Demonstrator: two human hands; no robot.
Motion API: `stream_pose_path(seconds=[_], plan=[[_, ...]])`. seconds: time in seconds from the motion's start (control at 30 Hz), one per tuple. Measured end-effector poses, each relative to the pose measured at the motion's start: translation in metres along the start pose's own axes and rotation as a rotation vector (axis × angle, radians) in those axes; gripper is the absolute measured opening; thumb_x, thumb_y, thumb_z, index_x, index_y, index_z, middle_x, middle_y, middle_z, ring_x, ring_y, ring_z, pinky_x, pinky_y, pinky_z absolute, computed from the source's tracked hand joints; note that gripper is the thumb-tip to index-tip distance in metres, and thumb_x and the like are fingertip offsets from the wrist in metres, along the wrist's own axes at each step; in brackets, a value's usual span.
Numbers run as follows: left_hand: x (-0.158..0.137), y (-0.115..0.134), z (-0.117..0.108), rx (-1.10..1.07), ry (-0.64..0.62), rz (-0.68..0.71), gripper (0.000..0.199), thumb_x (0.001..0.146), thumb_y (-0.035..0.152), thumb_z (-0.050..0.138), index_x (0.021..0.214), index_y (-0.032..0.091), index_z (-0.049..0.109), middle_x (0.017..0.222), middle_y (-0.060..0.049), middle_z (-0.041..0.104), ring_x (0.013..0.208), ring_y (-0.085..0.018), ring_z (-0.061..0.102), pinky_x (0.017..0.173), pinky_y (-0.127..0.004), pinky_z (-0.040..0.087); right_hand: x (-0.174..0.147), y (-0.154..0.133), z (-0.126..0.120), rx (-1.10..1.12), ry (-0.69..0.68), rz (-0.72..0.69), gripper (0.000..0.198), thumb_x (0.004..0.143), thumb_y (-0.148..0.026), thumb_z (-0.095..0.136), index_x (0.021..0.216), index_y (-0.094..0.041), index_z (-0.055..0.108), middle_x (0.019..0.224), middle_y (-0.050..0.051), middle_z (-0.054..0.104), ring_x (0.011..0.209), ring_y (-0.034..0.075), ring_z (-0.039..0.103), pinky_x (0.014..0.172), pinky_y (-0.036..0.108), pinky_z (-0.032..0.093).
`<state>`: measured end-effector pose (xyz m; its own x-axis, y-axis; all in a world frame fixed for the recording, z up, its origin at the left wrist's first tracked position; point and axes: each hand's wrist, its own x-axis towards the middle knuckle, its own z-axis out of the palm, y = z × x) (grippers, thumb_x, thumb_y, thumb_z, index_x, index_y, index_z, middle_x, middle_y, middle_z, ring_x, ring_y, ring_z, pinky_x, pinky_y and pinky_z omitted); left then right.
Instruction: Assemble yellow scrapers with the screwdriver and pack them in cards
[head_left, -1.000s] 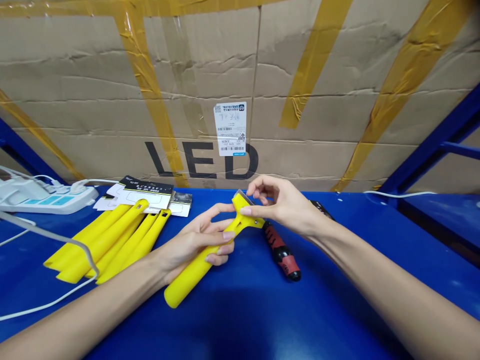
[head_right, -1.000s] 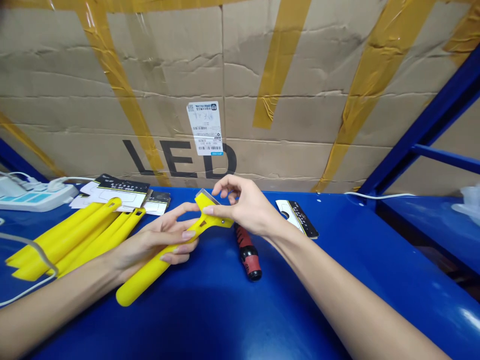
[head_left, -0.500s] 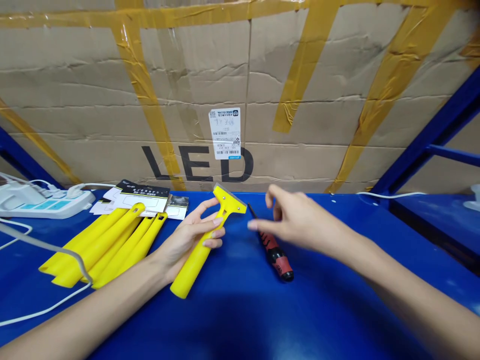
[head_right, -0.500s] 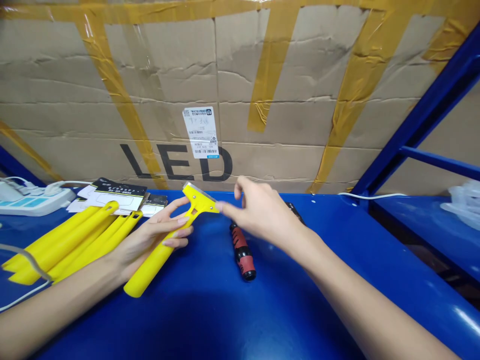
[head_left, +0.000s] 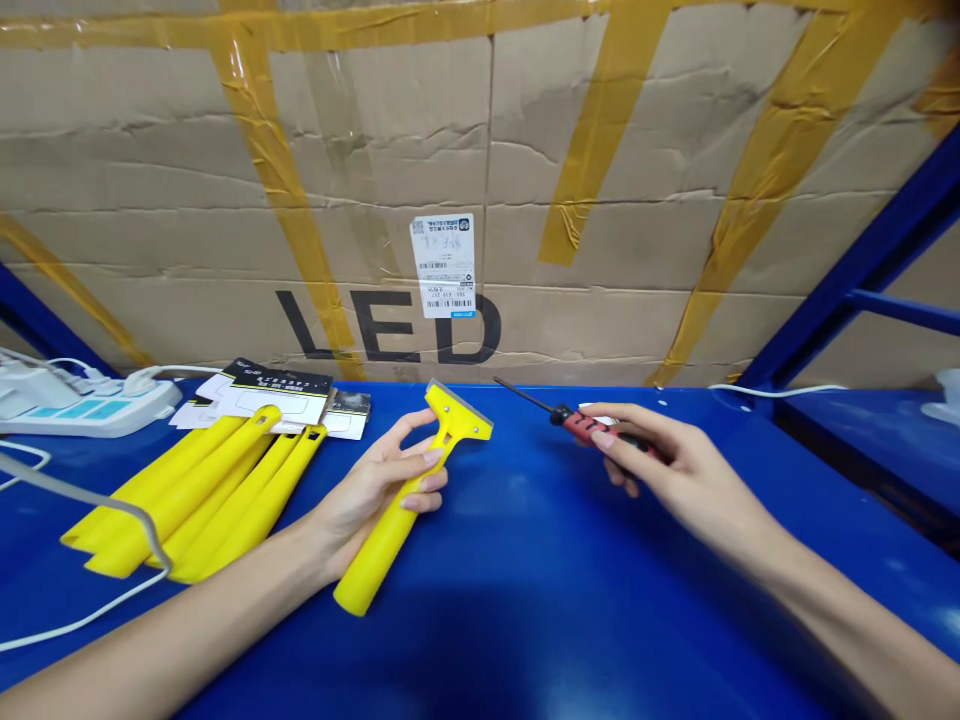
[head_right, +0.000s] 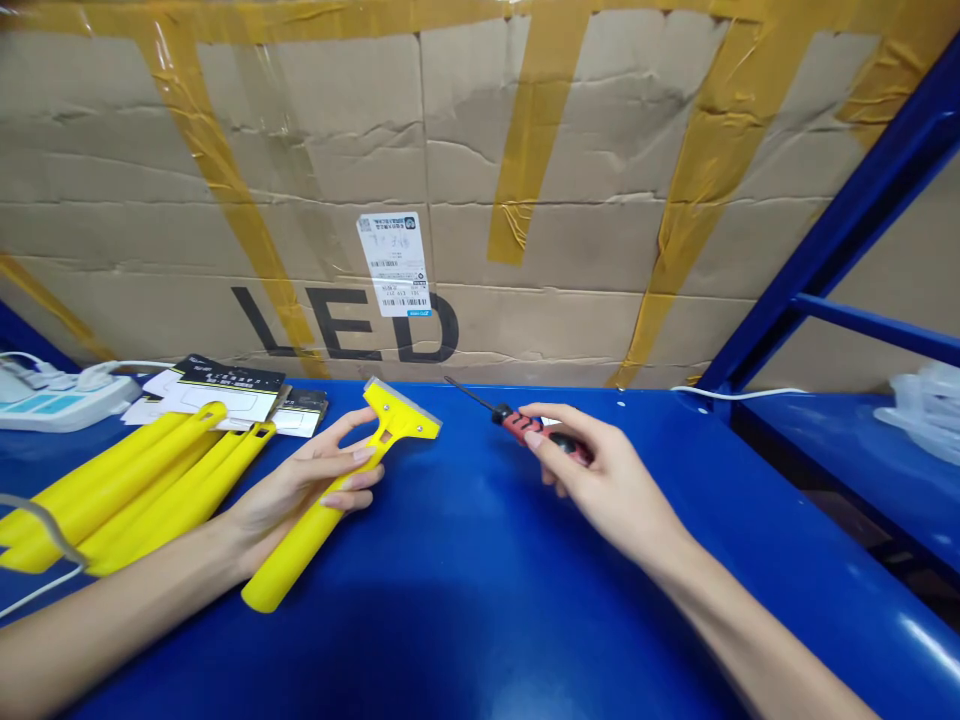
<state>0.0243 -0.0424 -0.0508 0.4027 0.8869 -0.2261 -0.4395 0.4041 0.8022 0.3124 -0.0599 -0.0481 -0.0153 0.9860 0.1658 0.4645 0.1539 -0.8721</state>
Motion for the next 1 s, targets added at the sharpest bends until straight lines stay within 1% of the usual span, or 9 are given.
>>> stream_pose_path(seconds=[0.07, 0.13, 0.27, 0.4, 0.6, 0.77, 0.87, 0.93, 1.0], plan=[[0.001, -0.001, -0.002, 0.003, -0.004, 0.001, 0.051, 0.083, 0.001, 0.067, 0.124, 0.024, 0.05, 0.085, -0.001, 0.054, 0.055, -0.005, 0.047, 0.045, -0.014, 0.033, -0.001, 0.001, -0.009, 0.066, 0.03, 0.003, 0.046, 0.085, -0.056, 0.068, 0.114, -0.02, 0.073, 0.08, 0.007, 0.072, 0.059, 0.016, 0.056, 0.048, 0.027, 0.041], [0.001, -0.003, -0.004, 0.003, -0.009, 0.004, 0.046, 0.084, 0.002, 0.068, 0.121, 0.023, 0.05, 0.086, 0.0, 0.054, 0.054, -0.005, 0.047, 0.045, -0.014, 0.032, -0.001, 0.001, -0.015, 0.069, 0.032, -0.009, 0.044, 0.08, -0.056, 0.074, 0.105, -0.02, 0.076, 0.081, 0.007, 0.073, 0.057, 0.014, 0.054, 0.046, 0.027, 0.038], [0.001, -0.004, -0.006, 0.009, -0.012, 0.009, 0.044, 0.084, 0.002, 0.068, 0.118, 0.023, 0.051, 0.082, 0.001, 0.053, 0.053, -0.005, 0.047, 0.045, -0.014, 0.032, 0.0, 0.001, -0.018, -0.084, 0.019, -0.074, 0.041, 0.074, -0.058, 0.078, 0.09, -0.02, 0.079, 0.071, 0.005, 0.07, 0.051, 0.012, 0.049, 0.045, 0.026, 0.034], [0.001, -0.004, -0.007, 0.011, -0.007, 0.03, 0.044, 0.083, 0.003, 0.068, 0.118, 0.024, 0.051, 0.078, 0.002, 0.052, 0.052, -0.004, 0.044, 0.045, -0.013, 0.031, 0.0, 0.004, -0.015, -0.113, 0.029, -0.131, 0.04, 0.075, -0.058, 0.078, 0.089, -0.02, 0.08, 0.076, 0.006, 0.071, 0.057, 0.014, 0.052, 0.049, 0.027, 0.037], [-0.001, -0.002, -0.004, 0.014, -0.03, 0.012, 0.043, 0.083, 0.002, 0.067, 0.117, 0.023, 0.051, 0.08, 0.001, 0.053, 0.053, -0.005, 0.046, 0.045, -0.013, 0.031, 0.0, 0.005, -0.014, -0.119, 0.043, -0.128, 0.037, 0.074, -0.056, 0.079, 0.089, -0.022, 0.08, 0.081, 0.006, 0.075, 0.061, 0.015, 0.054, 0.052, 0.028, 0.038], [-0.003, -0.001, -0.004, -0.007, -0.008, 0.024, 0.044, 0.083, 0.003, 0.068, 0.118, 0.024, 0.052, 0.081, 0.0, 0.053, 0.053, -0.005, 0.045, 0.045, -0.013, 0.031, -0.004, 0.004, -0.013, -0.124, 0.039, -0.177, 0.031, 0.078, -0.051, 0.078, 0.092, -0.024, 0.08, 0.087, 0.006, 0.076, 0.068, 0.018, 0.063, 0.055, 0.029, 0.047], [-0.002, -0.001, -0.006, -0.028, 0.006, 0.006, 0.045, 0.083, 0.003, 0.068, 0.119, 0.025, 0.052, 0.08, 0.0, 0.052, 0.053, -0.005, 0.045, 0.045, -0.013, 0.032, -0.007, 0.005, -0.011, -0.18, 0.032, -0.284, 0.024, 0.082, -0.044, 0.076, 0.096, -0.024, 0.079, 0.087, 0.006, 0.077, 0.07, 0.019, 0.068, 0.059, 0.03, 0.053], [-0.002, -0.001, -0.006, -0.044, 0.021, -0.01, 0.046, 0.083, 0.003, 0.068, 0.12, 0.025, 0.052, 0.079, 0.001, 0.051, 0.053, -0.005, 0.045, 0.045, -0.012, 0.033, -0.008, 0.005, -0.009, -0.25, 0.035, -0.436, 0.019, 0.085, -0.035, 0.075, 0.101, -0.025, 0.078, 0.092, 0.005, 0.078, 0.078, 0.021, 0.071, 0.07, 0.033, 0.057], [-0.001, 0.0, -0.006, -0.062, 0.034, -0.009, 0.048, 0.082, 0.002, 0.067, 0.121, 0.025, 0.052, 0.08, 0.0, 0.052, 0.053, -0.005, 0.045, 0.044, -0.012, 0.033, -0.009, 0.006, -0.008, -0.303, 0.045, -0.596, 0.019, 0.087, -0.026, 0.074, 0.106, -0.026, 0.076, 0.101, 0.004, 0.079, 0.09, 0.022, 0.072, 0.085, 0.037, 0.056]])
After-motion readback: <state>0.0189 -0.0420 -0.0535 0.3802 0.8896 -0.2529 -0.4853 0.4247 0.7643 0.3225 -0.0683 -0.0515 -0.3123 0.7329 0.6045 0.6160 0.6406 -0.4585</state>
